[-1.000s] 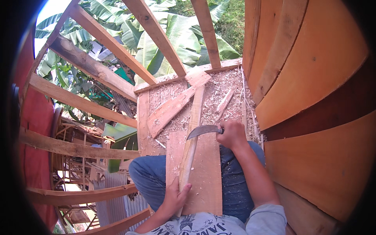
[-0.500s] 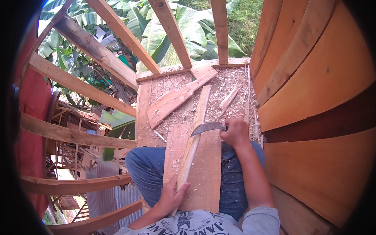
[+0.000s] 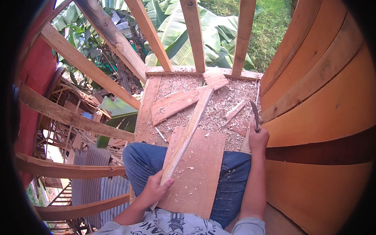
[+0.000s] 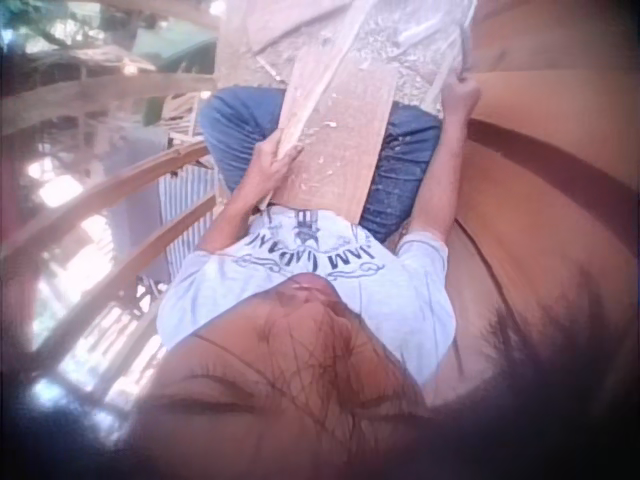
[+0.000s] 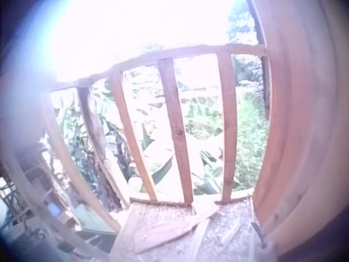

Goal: The person sits cross-legged on a wooden platform and uses a curved knife to shave and smooth a long, thin piece of wood. They hold the wood with their left hand and repeatedly scrape the surface with the knife in their right hand, creating wood shavings.

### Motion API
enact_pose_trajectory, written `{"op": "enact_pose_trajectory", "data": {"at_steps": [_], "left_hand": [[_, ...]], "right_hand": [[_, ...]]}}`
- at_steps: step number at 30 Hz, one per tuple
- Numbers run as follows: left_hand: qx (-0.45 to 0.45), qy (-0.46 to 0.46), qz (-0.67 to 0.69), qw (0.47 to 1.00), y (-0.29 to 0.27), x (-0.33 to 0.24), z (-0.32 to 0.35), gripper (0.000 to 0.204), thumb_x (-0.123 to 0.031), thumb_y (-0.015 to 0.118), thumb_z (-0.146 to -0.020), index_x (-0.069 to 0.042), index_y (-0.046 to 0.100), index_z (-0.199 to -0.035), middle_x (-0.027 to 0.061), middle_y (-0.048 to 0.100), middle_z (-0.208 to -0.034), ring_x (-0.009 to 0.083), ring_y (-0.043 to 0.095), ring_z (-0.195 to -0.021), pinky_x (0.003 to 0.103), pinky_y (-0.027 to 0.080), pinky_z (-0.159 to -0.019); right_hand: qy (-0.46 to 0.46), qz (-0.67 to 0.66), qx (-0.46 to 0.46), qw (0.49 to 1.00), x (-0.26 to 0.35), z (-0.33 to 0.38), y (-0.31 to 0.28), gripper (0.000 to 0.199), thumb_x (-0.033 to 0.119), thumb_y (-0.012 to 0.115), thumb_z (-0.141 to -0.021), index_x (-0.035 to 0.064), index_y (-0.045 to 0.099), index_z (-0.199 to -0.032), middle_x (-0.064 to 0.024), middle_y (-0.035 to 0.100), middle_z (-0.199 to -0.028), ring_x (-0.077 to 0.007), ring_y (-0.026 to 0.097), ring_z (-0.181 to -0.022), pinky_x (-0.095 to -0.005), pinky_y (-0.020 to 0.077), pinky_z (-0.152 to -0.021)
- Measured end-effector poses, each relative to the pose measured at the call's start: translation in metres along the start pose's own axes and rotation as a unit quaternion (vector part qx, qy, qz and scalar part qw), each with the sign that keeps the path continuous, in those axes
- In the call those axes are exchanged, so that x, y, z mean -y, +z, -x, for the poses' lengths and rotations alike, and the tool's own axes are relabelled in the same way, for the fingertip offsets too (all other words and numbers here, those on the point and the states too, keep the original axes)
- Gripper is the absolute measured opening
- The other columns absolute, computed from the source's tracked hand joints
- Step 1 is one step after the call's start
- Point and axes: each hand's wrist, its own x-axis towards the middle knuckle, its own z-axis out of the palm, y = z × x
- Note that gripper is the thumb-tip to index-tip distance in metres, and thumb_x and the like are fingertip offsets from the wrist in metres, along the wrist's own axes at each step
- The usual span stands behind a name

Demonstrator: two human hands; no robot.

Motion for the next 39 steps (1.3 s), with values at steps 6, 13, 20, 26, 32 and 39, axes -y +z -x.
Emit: {"op": "enact_pose_trajectory", "data": {"at_steps": [6,13,20,26,32,39], "left_hand": [[0.044,0.008,0.006,0.999,-0.029,0.015,0.002,0.039,-0.026,0.072,-0.082,0.002,0.062,-0.108,0.0054,0.063,-0.076,0.0103,0.058,-0.071,0.028,0.048,-0.066],[0.114,0.014,0.010,0.993,-0.053,0.071,0.026,0.034,-0.015,0.067,-0.073,-0.001,0.063,-0.104,0.0109,0.066,-0.075,0.0163,0.064,-0.068,0.030,0.049,-0.066],[0.130,0.061,0.011,0.990,-0.056,0.086,0.014,0.033,-0.012,0.063,-0.065,-0.002,0.062,-0.096,0.0148,0.061,-0.066,0.0297,0.065,-0.061,0.034,0.049,-0.059],[0.162,0.061,0.021,0.985,-0.060,0.096,0.006,0.030,-0.016,0.065,-0.064,-0.004,0.060,-0.091,0.0136,0.059,-0.060,0.0332,0.061,-0.057,0.037,0.049,-0.055],[0.152,0.093,0.023,0.984,-0.061,0.098,0.004,0.028,-0.016,0.067,-0.062,-0.005,0.057,-0.085,0.0126,0.057,-0.058,0.0330,0.060,-0.054,0.038,0.047,-0.051],[0.154,0.122,0.035,0.980,-0.065,0.104,0.004,0.026,-0.015,0.067,-0.062,-0.004,0.056,-0.083,0.0128,0.054,-0.056,0.0335,0.060,-0.053,0.039,0.047,-0.050]], "right_hand": [[-0.065,-0.061,0.039,0.995,0.010,0.001,0.006,0.027,0.020,0.069,-0.082,-0.0041,0.058,-0.088,-0.0087,0.054,-0.057,-0.0145,0.056,-0.054,-0.0327,0.0431,-0.053],[-0.099,-0.235,0.094,0.962,0.016,0.020,0.003,0.024,0.010,0.059,-0.089,-0.0019,0.060,-0.110,-0.0014,0.054,-0.071,-0.0094,0.051,-0.058,-0.0243,0.0390,-0.050],[-0.109,-0.386,0.329,0.855,0.081,0.125,-0.025,0.039,0.009,0.051,-0.094,0.0004,0.044,-0.132,-0.0062,0.056,-0.069,-0.0097,0.053,-0.055,-0.0205,0.0381,-0.046],[-0.061,-0.419,0.286,0.859,0.086,0.135,-0.049,0.032,0.013,0.053,-0.095,0.0020,0.042,-0.123,-0.0173,0.064,-0.075,-0.0110,0.057,-0.058,-0.0226,0.0425,-0.048],[-0.111,-0.253,0.324,0.905,0.087,0.129,-0.069,0.026,0.015,0.052,-0.096,-0.0016,0.047,-0.116,-0.0143,0.065,-0.076,-0.0091,0.055,-0.057,-0.0216,0.0432,-0.050],[-0.253,-0.109,0.409,0.870,0.108,0.145,-0.055,0.032,0.025,0.050,-0.097,-0.0029,0.053,-0.112,-0.0087,0.060,-0.064,-0.0079,0.049,-0.046,-0.0211,0.0342,-0.041]]}}
